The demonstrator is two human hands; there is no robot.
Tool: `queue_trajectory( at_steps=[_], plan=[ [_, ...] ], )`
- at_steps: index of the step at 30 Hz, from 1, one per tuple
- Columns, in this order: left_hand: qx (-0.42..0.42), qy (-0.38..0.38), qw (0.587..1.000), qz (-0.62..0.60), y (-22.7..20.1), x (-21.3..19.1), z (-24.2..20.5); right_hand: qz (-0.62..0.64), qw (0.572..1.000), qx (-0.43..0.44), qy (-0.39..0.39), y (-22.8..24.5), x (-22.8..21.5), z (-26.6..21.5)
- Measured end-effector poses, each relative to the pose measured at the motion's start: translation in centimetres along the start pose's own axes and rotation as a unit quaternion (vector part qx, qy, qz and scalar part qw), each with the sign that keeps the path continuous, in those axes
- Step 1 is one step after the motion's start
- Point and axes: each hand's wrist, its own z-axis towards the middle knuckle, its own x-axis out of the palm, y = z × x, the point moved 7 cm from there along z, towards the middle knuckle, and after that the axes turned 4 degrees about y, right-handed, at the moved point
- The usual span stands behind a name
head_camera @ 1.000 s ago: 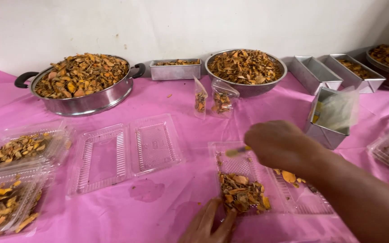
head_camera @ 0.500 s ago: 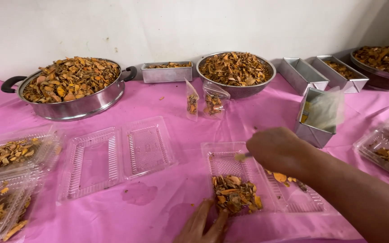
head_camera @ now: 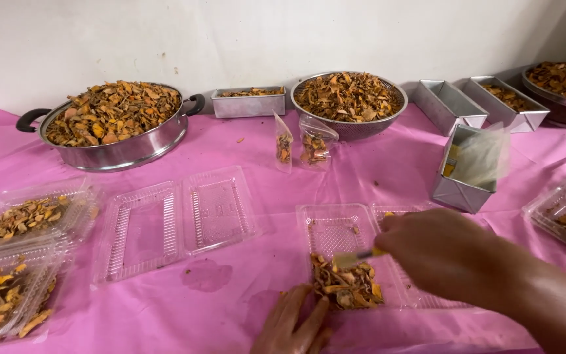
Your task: Packaging dried turmeric pieces into plastic containers and using a brush to gather small pieces.
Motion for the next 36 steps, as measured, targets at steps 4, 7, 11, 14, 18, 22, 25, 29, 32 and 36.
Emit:
queue_trajectory(
  at_steps=[4,7,11,14,18,22,25,29,32,36],
  plan=[
    [-0.025,-0.037,0.997,0.058,-0.3,-2.9,2.1,0.009,0.993,0.099,-0.064,-4.4,0.1,-2.4],
    [0.01,0.014,1.0,0.025,-2.1,-5.8,6.8,0.039,0.981,0.164,-0.096,-5.8,0.9,-4.0],
    [-0.001,0.15,0.988,-0.032,-1.7,-3.1,9.9,0.164,0.935,0.075,-0.306,-5.6,8.1,-2.8],
    [0.012,0.221,0.975,0.001,-0.8,-0.2,11.1,0.34,0.862,0.019,-0.375,-3.6,13.8,-0.6],
    [-0.057,0.347,0.936,-0.013,0.6,2.3,12.5,0.321,0.888,0.19,-0.27,-2.7,16.1,1.6],
    [-0.165,0.402,0.899,-0.052,2.3,2.1,14.7,0.301,0.883,0.187,-0.307,-3.3,13.2,3.8],
    [-0.241,0.394,0.885,-0.063,4.0,0.9,16.1,0.299,0.887,0.164,-0.311,-4.2,12.2,6.3],
    [-0.253,0.377,0.888,-0.076,5.9,1.5,17.4,0.315,0.89,0.193,-0.267,-5.2,10.9,8.8],
    [-0.269,0.367,0.883,-0.114,6.2,1.6,18.4,0.355,0.883,0.177,-0.25,-5.3,9.9,10.4],
    [-0.275,0.371,0.881,-0.102,7.5,1.6,18.7,0.351,0.881,0.135,-0.286,-6.2,9.2,12.0]
  ],
)
